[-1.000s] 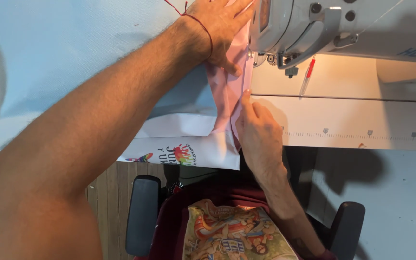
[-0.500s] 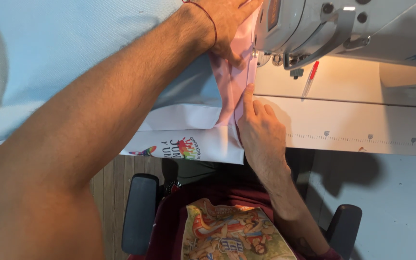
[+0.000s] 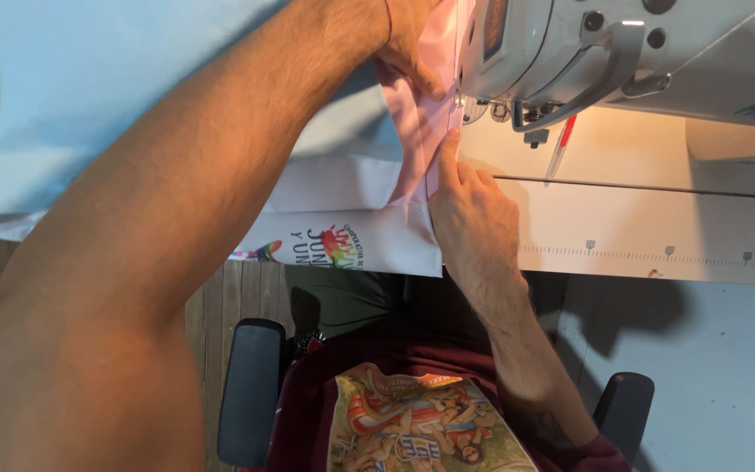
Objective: Sewing the seams of a multi-colored fabric tote bag using an industrial sewing machine.
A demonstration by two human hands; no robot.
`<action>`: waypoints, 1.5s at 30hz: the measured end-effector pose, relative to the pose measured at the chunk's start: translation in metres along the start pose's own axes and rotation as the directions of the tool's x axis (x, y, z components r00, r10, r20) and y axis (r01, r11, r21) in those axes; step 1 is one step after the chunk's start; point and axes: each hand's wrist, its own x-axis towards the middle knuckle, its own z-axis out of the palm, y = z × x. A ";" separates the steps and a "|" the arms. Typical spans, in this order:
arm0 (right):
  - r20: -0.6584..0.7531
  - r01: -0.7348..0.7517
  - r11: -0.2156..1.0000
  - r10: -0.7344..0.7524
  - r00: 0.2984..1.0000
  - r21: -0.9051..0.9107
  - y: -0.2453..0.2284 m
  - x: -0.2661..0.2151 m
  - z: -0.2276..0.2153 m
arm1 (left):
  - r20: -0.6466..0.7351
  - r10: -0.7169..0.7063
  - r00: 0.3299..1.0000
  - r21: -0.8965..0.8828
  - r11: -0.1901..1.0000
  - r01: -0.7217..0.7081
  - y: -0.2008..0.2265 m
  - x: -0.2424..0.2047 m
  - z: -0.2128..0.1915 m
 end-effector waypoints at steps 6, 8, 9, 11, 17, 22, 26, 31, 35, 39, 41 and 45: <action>-0.029 -0.057 0.998 0.059 0.998 0.041 -0.001 -0.005 0.001 | 0.044 0.000 0.999 0.073 0.997 -0.003 0.034 -0.022 0.005; -0.073 -0.079 0.992 0.086 0.994 0.098 -0.007 -0.015 -0.007 | 0.041 -0.003 0.999 0.117 0.993 -0.002 0.031 -0.025 -0.005; -0.106 -0.084 0.984 0.102 0.989 0.159 -0.011 -0.018 -0.010 | 0.042 -0.015 0.999 0.139 0.990 0.009 0.028 -0.029 -0.008; -0.065 -0.138 0.967 0.156 0.986 0.216 -0.015 -0.025 -0.011 | 0.058 -0.027 0.998 0.168 0.986 0.017 0.019 -0.027 -0.006; -0.009 -0.118 0.987 0.120 0.993 0.109 -0.021 -0.033 -0.019 | 0.168 -0.069 0.983 -0.086 0.993 0.085 0.021 -0.020 -0.002; 0.050 0.047 0.982 -0.038 0.998 -0.182 -0.024 -0.031 -0.020 | 0.196 -0.072 0.978 -0.113 0.989 0.096 0.013 -0.023 0.001; 0.132 0.091 0.968 -0.061 0.989 -0.233 -0.025 -0.030 -0.022 | 0.163 -0.089 0.983 -0.157 0.981 0.115 0.009 -0.026 0.003; 0.108 0.042 0.984 -0.024 0.994 -0.171 -0.018 -0.031 -0.017 | 0.148 -0.089 0.985 -0.147 0.983 0.111 0.003 -0.018 -0.002; 0.101 0.052 0.983 -0.035 0.994 -0.178 -0.015 -0.027 -0.016 | 0.146 -0.056 0.988 -0.134 0.988 0.076 0.014 -0.022 -0.002; 0.018 0.058 0.984 -0.056 0.998 -0.169 -0.006 -0.020 -0.011 | 0.135 -0.041 0.990 -0.120 0.991 0.057 0.010 -0.021 -0.014; 0.011 0.065 0.987 -0.064 0.998 -0.148 -0.003 -0.017 -0.011 | 0.136 -0.028 0.990 -0.115 0.992 0.043 0.008 -0.021 -0.017; 0.012 0.063 0.992 -0.062 0.998 -0.109 -0.001 -0.008 -0.012 | 0.153 -0.013 0.988 -0.106 0.994 0.030 0.002 -0.026 -0.017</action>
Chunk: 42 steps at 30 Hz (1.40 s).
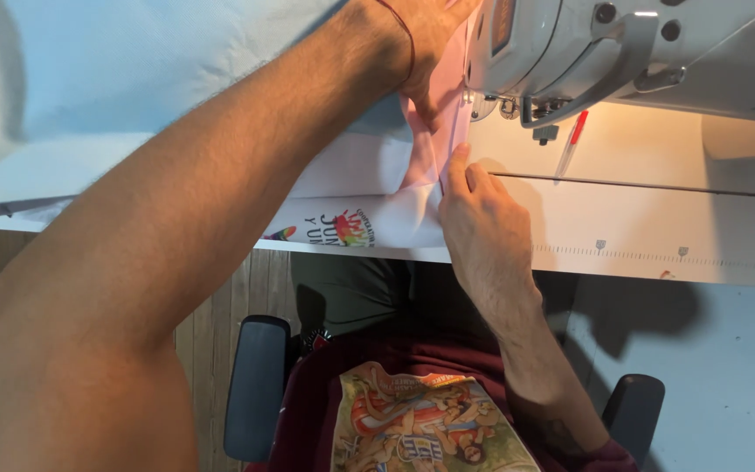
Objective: Sewing the seams of a multi-colored fabric tote bag using an industrial sewing machine.
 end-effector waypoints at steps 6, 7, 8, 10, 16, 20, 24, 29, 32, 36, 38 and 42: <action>0.011 -0.039 0.996 0.039 0.999 0.083 0.007 0.010 0.003 | 0.009 0.027 1.000 0.016 1.000 -0.027 -0.021 0.023 0.002; 0.010 -0.038 0.996 0.037 0.999 0.083 0.008 0.013 0.003 | 0.010 0.029 1.000 0.019 0.999 -0.030 -0.018 0.018 -0.005; 0.015 -0.057 0.993 0.056 0.998 0.104 0.008 0.014 0.003 | 0.010 0.037 0.999 0.023 0.999 -0.037 -0.015 0.013 -0.011; 0.020 -0.076 0.989 0.074 0.997 0.124 0.010 0.018 0.003 | 0.011 0.050 0.999 0.029 0.998 -0.050 -0.012 0.006 -0.021; -0.011 -0.103 0.992 0.105 0.994 0.078 0.013 0.028 0.002 | 0.013 0.081 0.997 0.049 0.995 -0.082 -0.010 -0.012 -0.036; -0.046 -0.093 0.980 0.102 0.994 0.173 0.019 0.029 0.001 | 0.011 0.092 0.996 0.068 0.993 -0.092 -0.010 -0.028 -0.046; -0.122 -0.006 0.939 0.051 0.991 0.344 0.035 0.028 -0.002 | 0.004 0.102 0.995 0.104 0.989 -0.102 -0.012 -0.043 -0.059; 0.113 -0.144 0.585 0.090 0.989 0.798 0.045 0.023 -0.016 | -0.158 0.295 0.942 0.087 0.955 -0.284 0.004 -0.084 -0.039; 0.151 -0.179 0.374 0.102 0.983 0.910 0.042 0.016 -0.016 | -0.263 0.511 0.819 0.186 0.859 -0.476 0.042 -0.152 -0.044; 0.288 -0.368 0.598 0.229 0.930 0.712 0.019 0.000 -0.032 | -0.242 0.497 0.833 0.260 0.861 -0.437 0.096 -0.210 -0.058; 0.312 -0.384 0.569 0.223 0.923 0.728 0.010 -0.016 -0.033 | -0.283 0.423 0.861 0.225 0.902 -0.369 0.102 -0.205 -0.048; 0.253 -0.346 0.683 0.236 0.938 0.643 -0.006 -0.041 -0.028 | -0.363 0.264 0.894 0.144 0.963 -0.226 0.113 -0.186 -0.009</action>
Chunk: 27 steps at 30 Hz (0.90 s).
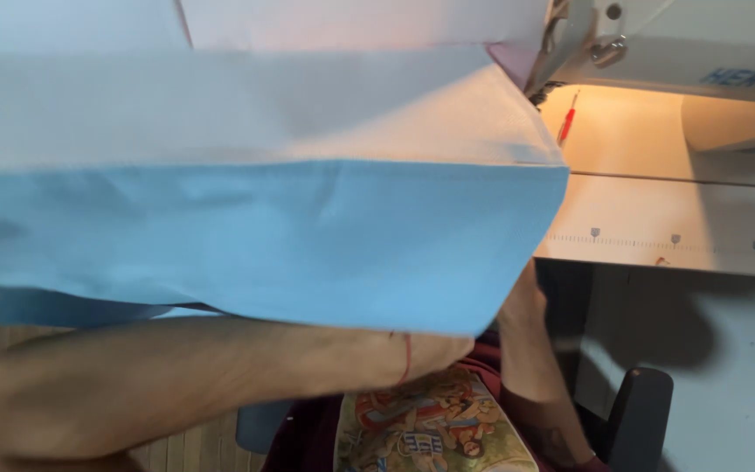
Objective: Sewing the seams of a multi-colored fabric tote bag using an industrial sewing machine.
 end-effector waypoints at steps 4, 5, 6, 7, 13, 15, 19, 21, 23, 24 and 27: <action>-0.092 0.024 0.985 -0.040 0.995 -0.169 0.015 -0.012 0.007 | -0.057 -0.134 0.989 -0.033 0.991 0.132 0.001 0.031 0.047; -0.125 0.035 0.967 -0.069 0.990 -0.251 0.017 -0.012 0.009 | -0.068 -0.169 0.983 -0.041 0.985 0.166 -0.001 0.038 0.058; -0.155 0.040 0.943 -0.096 0.983 -0.332 0.020 -0.014 0.012 | -0.078 -0.202 0.976 -0.052 0.979 0.199 -0.003 0.044 0.070; -0.160 0.036 0.944 -0.093 0.983 -0.329 0.023 -0.013 0.013 | -0.087 -0.235 0.968 -0.063 0.971 0.230 -0.008 0.051 0.078; -0.223 0.262 0.822 -0.418 0.880 -0.505 0.021 -0.006 0.012 | -0.271 -0.479 0.835 -0.022 0.870 0.492 -0.062 0.102 0.142; -0.196 0.248 0.780 -0.425 0.884 -0.574 0.022 -0.007 0.009 | -0.293 -0.555 0.779 -0.268 0.830 0.490 -0.079 0.122 0.172; -0.157 0.204 0.737 -0.388 0.908 -0.644 0.026 -0.002 0.002 | 0.044 -0.340 0.939 -0.212 0.916 0.341 -0.103 0.112 0.119; -0.111 0.204 0.682 -0.388 0.915 -0.702 0.027 -0.001 0.005 | -0.188 -0.312 0.931 -0.259 0.930 0.259 -0.109 0.110 0.129; -0.115 0.218 0.697 -0.397 0.910 -0.683 0.030 0.001 0.006 | -0.078 -0.335 0.939 -0.281 0.911 0.302 -0.108 0.110 0.125; -0.129 0.224 0.713 -0.404 0.905 -0.664 0.031 0.003 0.006 | 0.027 -0.346 0.938 -0.294 0.894 0.338 -0.109 0.110 0.123; -0.153 0.249 0.740 -0.429 0.890 -0.625 0.026 0.002 0.007 | 0.051 -0.351 0.935 -0.284 0.892 0.351 -0.111 0.106 0.116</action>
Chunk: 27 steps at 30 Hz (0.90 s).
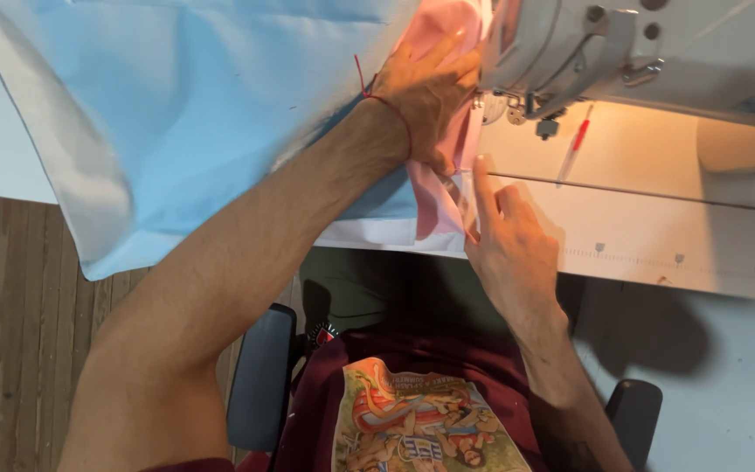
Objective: Sewing the seams of a multi-colored fabric tote bag using an industrial sewing machine.
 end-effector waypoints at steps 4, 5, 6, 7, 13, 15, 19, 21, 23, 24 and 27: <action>0.040 -0.003 0.999 0.005 0.999 -0.034 -0.001 0.003 -0.003 | 0.006 0.047 0.999 0.022 0.999 -0.047 -0.007 0.001 0.005; 0.072 -0.002 0.999 0.004 0.997 -0.038 -0.001 0.002 -0.003 | -0.009 0.091 0.996 0.002 0.996 -0.091 -0.012 0.001 0.008; 0.104 0.000 0.999 0.004 0.995 -0.041 -0.001 0.001 -0.005 | -0.026 0.135 0.991 -0.019 0.991 -0.135 -0.017 0.001 0.009; 0.092 0.004 0.999 0.000 0.996 -0.047 0.001 0.005 -0.004 | -0.037 0.134 0.990 -0.011 0.991 -0.135 -0.022 0.003 0.017; 0.059 0.043 0.992 -0.036 0.998 -0.116 -0.002 0.004 0.007 | -0.401 0.193 0.896 -0.065 0.969 -0.238 -0.035 -0.004 0.039; 0.073 0.042 0.987 -0.031 0.997 -0.153 0.000 0.006 0.007 | -0.387 0.254 0.887 -0.039 0.956 -0.291 -0.036 -0.002 0.030; 0.071 0.057 0.980 -0.044 0.996 -0.189 0.001 0.007 0.012 | -0.391 0.306 0.868 -0.064 0.932 -0.358 -0.039 0.002 0.029; 0.074 0.057 0.972 -0.042 0.996 -0.227 0.004 0.008 0.014 | -0.335 0.275 0.901 -0.054 0.949 -0.310 -0.038 0.004 0.025; 0.081 0.051 0.972 -0.033 0.996 -0.229 0.002 0.006 0.013 | -0.263 0.257 0.930 -0.078 0.955 -0.286 -0.037 0.005 0.022; 0.084 0.049 0.971 -0.030 0.996 -0.233 0.002 0.006 0.013 | -0.194 0.236 0.952 -0.097 0.961 -0.259 -0.038 0.006 0.020; 0.048 0.060 0.968 -0.050 0.998 -0.245 0.004 0.013 0.015 | -0.345 0.270 0.899 -0.012 0.956 -0.292 -0.042 0.011 0.028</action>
